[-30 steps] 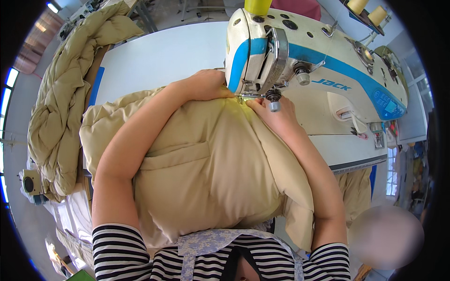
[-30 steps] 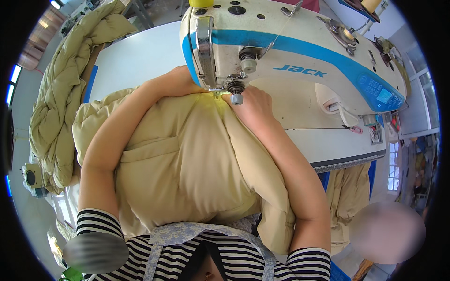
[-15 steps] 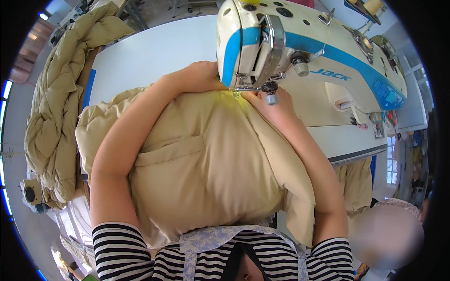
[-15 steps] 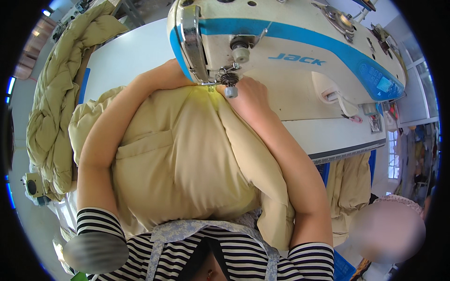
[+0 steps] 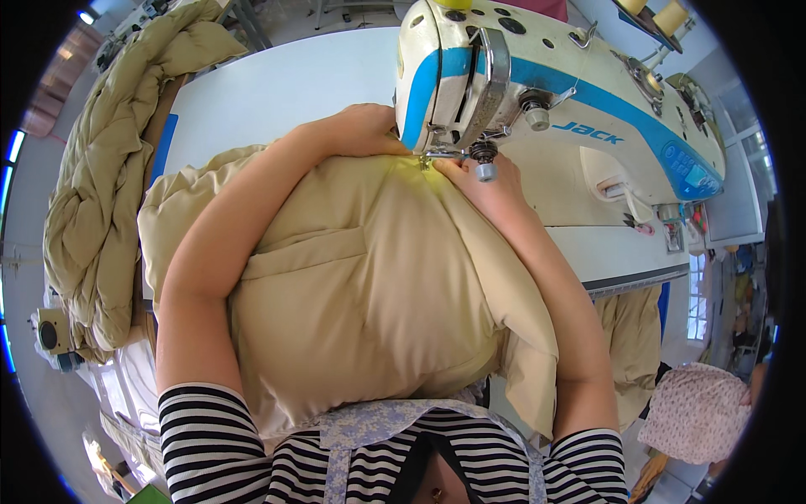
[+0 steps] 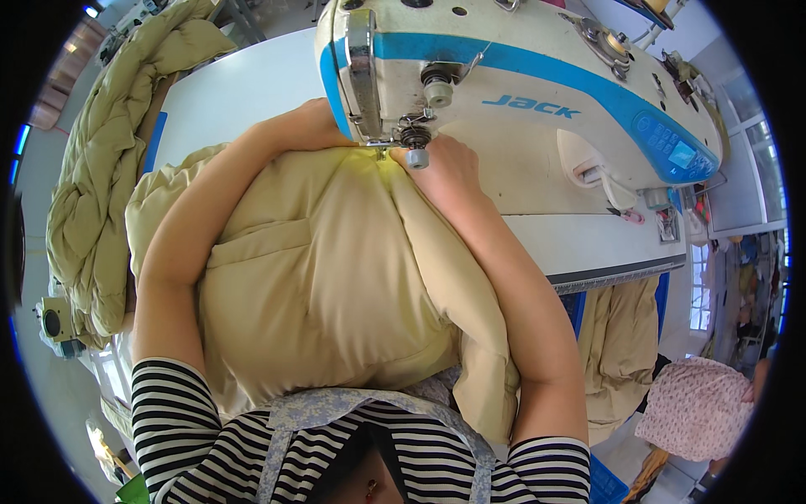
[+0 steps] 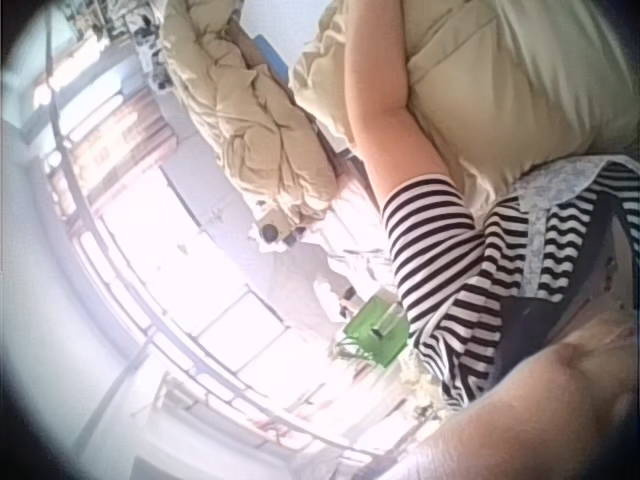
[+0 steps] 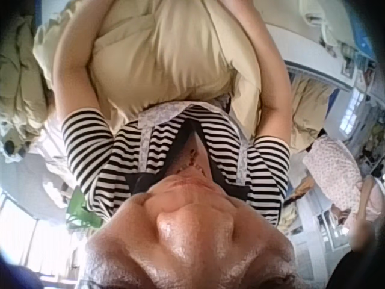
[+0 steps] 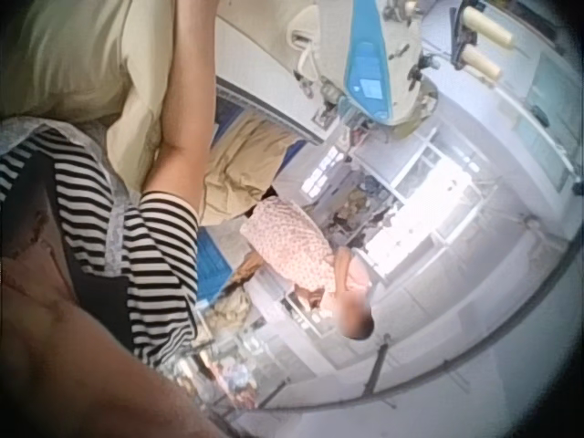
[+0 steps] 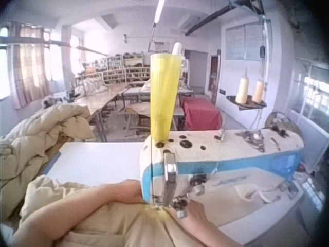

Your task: The person sews a beige puffer jacket using a sewing machine. They guide the jacket under the needle, adjust the fabric, and sew along seams and edges. The person repeatedly repositions the jacket to continue stitching different sections.

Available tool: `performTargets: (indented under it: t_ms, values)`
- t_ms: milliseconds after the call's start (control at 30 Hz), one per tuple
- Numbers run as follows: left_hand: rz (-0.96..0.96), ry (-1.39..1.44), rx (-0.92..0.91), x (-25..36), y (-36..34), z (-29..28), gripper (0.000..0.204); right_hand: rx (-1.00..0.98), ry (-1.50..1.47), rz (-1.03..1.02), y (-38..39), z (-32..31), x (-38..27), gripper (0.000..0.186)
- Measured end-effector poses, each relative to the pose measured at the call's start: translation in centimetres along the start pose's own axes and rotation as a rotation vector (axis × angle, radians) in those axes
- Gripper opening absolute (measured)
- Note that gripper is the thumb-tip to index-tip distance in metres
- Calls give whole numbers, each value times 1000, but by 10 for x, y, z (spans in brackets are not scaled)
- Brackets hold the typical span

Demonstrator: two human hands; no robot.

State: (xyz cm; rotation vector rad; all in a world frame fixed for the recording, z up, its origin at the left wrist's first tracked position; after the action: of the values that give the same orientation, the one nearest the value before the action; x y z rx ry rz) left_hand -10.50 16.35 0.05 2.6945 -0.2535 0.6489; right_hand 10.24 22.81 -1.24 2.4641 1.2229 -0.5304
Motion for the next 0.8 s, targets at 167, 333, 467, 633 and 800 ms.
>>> performTargets:
  t_ms: [167,333,467,633,800]
  values:
    - [-90,-20,-4,8,3,1,50,-31,17,7,0,-3,-2,35]
    - [-195,82,-113,38,41,-11,52,-103,-48,-3,26,-14,-19,33]
    - [-345,399,-290,68,105,-42,69,-246,-385,-389,95,-47,-44,18]
    - [-291,472,-322,118,166,-53,58,-78,-7,-589,156,-120,-70,13]
    - [-56,518,-136,155,186,-49,39,179,314,-1151,219,-69,-167,38]
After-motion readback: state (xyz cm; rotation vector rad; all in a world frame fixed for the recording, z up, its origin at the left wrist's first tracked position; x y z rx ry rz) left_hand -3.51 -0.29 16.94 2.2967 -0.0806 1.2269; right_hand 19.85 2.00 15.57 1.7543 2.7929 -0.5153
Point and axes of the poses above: each hand's wrist, its own y-axis away from the middle knuckle, its own z-axis out of the palm, x = y × z, the point moved 3 cm from there along -y, towards the middle knuckle, and after that the axes turned 14 degrees about -x, right-handed, at the moved point
